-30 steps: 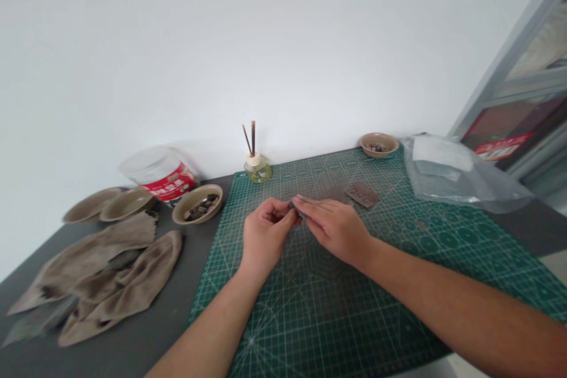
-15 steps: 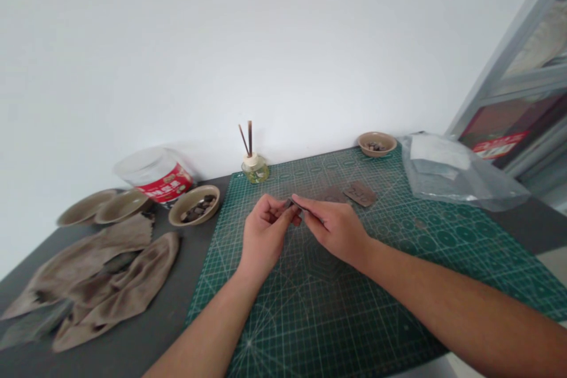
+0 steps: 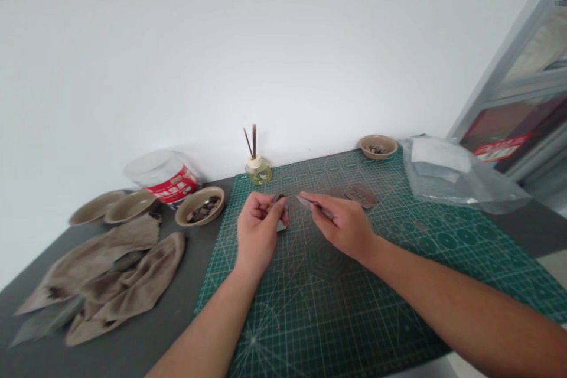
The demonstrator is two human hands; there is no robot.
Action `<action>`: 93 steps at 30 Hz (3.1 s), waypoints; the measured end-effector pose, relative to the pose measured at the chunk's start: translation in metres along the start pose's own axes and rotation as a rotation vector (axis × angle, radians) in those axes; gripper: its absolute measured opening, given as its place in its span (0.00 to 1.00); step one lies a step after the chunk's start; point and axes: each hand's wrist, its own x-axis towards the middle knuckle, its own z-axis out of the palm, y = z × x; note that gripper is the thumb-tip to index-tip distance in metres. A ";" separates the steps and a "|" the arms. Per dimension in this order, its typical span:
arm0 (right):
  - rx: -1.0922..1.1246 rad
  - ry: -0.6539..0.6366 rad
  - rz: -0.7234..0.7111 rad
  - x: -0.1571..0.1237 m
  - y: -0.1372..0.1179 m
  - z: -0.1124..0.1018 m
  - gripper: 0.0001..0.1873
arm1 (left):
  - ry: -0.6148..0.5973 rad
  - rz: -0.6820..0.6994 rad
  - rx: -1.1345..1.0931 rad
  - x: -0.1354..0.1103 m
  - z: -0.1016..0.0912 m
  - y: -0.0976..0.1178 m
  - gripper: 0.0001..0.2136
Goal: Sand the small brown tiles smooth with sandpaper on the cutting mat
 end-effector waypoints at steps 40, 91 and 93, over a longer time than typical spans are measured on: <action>0.035 -0.170 0.255 -0.071 0.001 -0.035 0.05 | -0.369 0.204 0.968 -0.077 0.023 0.010 0.10; -0.150 -0.472 -0.035 -0.061 0.009 -0.034 0.04 | -0.445 0.157 1.136 -0.090 0.022 0.015 0.13; -0.171 -0.452 -0.021 -0.060 0.009 -0.034 0.06 | -0.447 0.159 1.133 -0.090 0.022 0.015 0.14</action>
